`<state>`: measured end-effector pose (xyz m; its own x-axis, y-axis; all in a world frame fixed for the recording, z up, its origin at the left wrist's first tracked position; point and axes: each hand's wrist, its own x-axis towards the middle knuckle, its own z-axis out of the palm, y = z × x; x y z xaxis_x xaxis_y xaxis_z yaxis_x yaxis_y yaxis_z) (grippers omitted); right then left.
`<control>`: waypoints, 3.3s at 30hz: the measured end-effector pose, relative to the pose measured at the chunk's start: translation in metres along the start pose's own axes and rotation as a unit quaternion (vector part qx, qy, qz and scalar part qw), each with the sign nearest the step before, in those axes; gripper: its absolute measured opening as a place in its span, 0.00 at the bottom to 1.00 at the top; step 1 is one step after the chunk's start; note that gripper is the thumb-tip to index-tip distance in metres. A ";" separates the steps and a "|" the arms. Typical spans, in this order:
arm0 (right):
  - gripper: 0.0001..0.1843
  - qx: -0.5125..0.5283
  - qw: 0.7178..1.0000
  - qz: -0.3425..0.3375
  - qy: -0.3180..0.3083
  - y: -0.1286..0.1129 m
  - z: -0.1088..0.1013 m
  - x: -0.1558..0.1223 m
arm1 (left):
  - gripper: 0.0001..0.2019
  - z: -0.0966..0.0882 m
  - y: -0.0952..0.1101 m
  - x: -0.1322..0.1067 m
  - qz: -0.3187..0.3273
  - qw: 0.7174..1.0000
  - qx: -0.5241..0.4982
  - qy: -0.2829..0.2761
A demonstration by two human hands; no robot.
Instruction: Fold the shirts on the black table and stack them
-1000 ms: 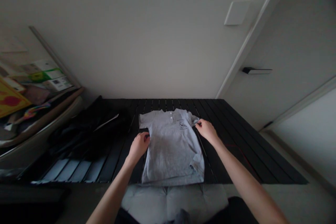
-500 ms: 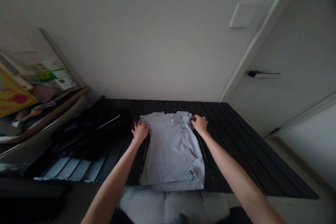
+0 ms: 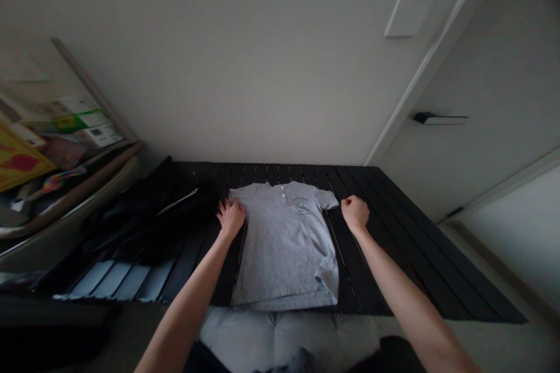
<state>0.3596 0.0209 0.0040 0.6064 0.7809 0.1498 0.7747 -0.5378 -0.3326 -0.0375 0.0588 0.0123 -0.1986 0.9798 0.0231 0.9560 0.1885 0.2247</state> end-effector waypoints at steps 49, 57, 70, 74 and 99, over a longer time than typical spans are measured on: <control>0.12 -0.081 0.871 -0.423 -0.236 -0.038 -0.105 -0.180 | 0.32 -0.038 0.128 0.026 0.181 0.902 -0.383 0.078; 0.09 -0.036 0.873 -0.427 -0.234 -0.034 -0.093 -0.190 | 0.31 -0.011 0.126 -0.016 0.325 0.874 -0.348 -0.098; 0.09 0.051 0.889 -0.420 -0.174 -0.043 -0.073 -0.180 | 0.13 -0.051 0.029 -0.138 0.166 0.982 -0.072 -0.058; 0.09 0.050 0.923 -0.365 -0.112 -0.029 -0.067 -0.162 | 0.11 -0.057 0.017 -0.164 0.138 0.986 0.010 -0.095; 0.30 0.044 0.992 -0.040 -0.112 -0.019 -0.014 -0.031 | 0.16 -0.024 0.055 -0.235 0.327 0.942 -0.051 -0.061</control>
<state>0.3290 0.0022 0.0187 0.4815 0.8760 -0.0289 0.7940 -0.4499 -0.4088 0.0566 -0.1632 0.0424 0.4581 0.8855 0.0771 0.8385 -0.4593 0.2932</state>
